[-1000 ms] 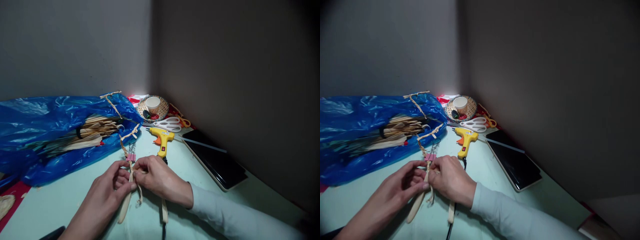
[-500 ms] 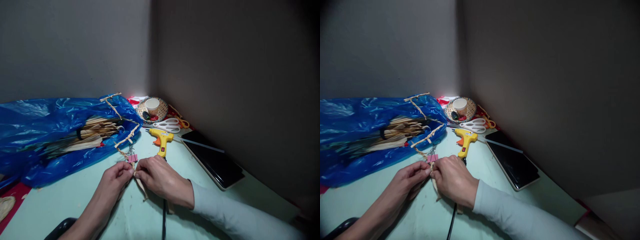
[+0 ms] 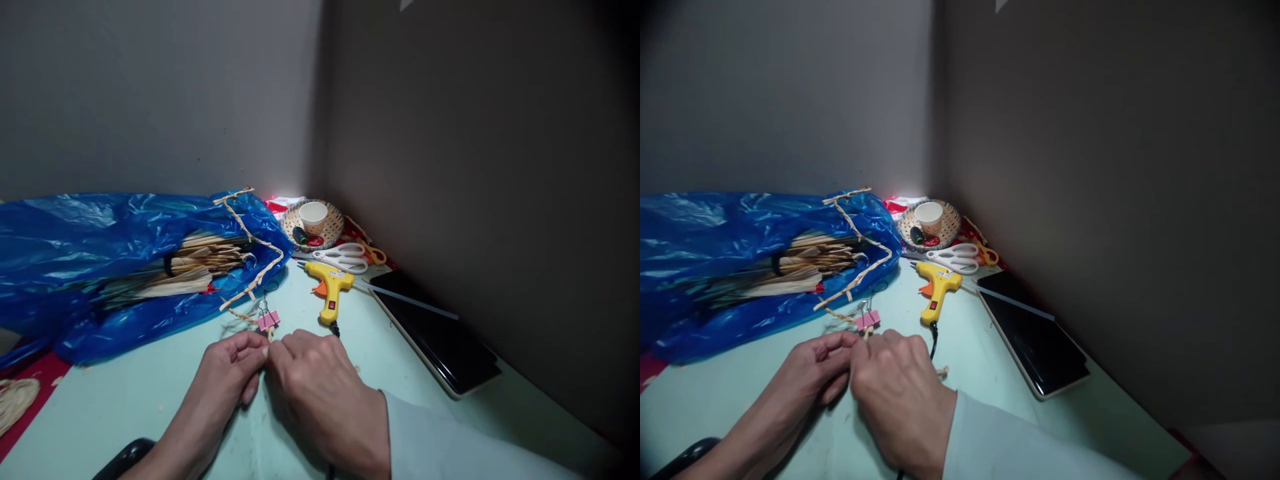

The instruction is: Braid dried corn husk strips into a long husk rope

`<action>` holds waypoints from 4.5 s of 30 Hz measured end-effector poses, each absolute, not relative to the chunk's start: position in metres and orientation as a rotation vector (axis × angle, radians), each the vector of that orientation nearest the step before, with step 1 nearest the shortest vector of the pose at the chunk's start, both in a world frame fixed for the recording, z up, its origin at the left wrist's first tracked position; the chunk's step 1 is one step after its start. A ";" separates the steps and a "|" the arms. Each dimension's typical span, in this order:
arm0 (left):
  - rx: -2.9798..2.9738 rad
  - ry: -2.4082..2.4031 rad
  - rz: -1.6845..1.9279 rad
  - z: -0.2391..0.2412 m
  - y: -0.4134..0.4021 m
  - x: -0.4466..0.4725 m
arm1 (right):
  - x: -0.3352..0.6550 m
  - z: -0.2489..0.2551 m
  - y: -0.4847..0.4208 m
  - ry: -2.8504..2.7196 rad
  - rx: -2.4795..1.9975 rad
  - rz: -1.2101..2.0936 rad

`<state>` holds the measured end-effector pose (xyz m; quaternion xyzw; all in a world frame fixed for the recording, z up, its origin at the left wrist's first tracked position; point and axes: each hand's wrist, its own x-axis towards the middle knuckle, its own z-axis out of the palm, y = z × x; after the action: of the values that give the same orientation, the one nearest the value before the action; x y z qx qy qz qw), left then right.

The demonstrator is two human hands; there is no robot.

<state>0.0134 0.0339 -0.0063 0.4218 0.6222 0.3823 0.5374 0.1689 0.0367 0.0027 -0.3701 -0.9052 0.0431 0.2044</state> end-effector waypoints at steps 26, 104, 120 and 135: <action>1.114 1.316 0.804 -0.003 0.026 0.008 | 0.171 -0.002 0.075 -2.008 -1.173 1.417; 0.983 1.480 0.775 -0.004 0.026 0.005 | 0.180 0.014 0.063 -2.153 -1.117 1.380; 0.851 1.515 0.680 0.005 0.025 0.003 | 0.183 0.018 0.064 -2.329 -1.310 1.159; 1.090 1.609 0.734 -0.003 0.031 0.002 | 0.179 0.018 0.043 -2.385 -1.164 0.487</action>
<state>0.0023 0.0311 -0.0028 0.4521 0.6673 0.3046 0.5075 0.1793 0.0434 0.0185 -0.4209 -0.8623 0.1762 0.2198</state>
